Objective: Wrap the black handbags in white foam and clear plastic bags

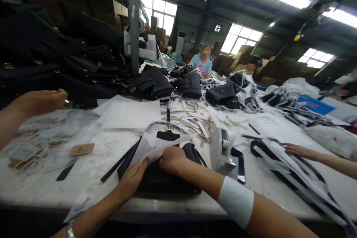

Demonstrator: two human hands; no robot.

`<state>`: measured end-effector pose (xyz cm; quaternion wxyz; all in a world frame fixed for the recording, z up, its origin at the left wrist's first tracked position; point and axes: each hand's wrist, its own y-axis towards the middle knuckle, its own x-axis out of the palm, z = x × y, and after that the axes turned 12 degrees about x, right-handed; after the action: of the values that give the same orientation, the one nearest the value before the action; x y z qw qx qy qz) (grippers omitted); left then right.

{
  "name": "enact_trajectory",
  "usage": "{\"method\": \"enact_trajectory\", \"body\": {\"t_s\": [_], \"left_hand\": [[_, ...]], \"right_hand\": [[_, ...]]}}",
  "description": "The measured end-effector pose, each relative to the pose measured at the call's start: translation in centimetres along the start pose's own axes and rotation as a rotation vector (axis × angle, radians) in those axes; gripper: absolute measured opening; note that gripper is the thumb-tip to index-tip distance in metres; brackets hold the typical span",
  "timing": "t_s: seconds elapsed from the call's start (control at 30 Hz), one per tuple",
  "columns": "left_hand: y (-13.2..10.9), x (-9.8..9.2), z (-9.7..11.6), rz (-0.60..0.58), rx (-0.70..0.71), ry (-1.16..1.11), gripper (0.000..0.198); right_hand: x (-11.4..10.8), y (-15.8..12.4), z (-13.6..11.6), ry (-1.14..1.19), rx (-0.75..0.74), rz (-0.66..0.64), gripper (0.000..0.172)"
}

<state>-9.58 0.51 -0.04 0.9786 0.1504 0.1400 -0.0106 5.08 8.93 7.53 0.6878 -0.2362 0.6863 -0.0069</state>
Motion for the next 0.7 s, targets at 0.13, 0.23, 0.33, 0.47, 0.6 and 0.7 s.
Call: {"method": "enact_trajectory", "body": {"t_s": [0.13,0.23,0.33,0.47,0.6,0.7], "left_hand": [[0.0,0.0,0.0,-0.001,-0.01,-0.001,0.056],[0.0,0.0,0.1,0.008,-0.021,-0.001,0.057],[0.0,-0.1,0.2,0.011,-0.034,0.009,0.057],[-0.1,-0.2,0.5,-0.007,-0.029,0.023,0.056],[-0.2,-0.1,0.4,-0.03,-0.025,0.045,0.056],[-0.1,-0.1,0.3,-0.041,-0.017,0.055,0.055]], "right_hand": [[-0.9,0.5,2.0,0.158,-0.06,-0.117,0.043],[-1.9,0.0,3.4,0.273,-0.151,-0.097,0.034],[-2.2,-0.6,4.0,0.366,-0.281,-0.094,0.017],[-1.0,-0.6,4.2,0.431,-0.354,-0.09,0.013],[0.2,-0.7,4.7,0.473,-0.354,-0.041,0.015],[0.5,-1.9,5.4,0.473,-0.383,0.06,0.022]]}}
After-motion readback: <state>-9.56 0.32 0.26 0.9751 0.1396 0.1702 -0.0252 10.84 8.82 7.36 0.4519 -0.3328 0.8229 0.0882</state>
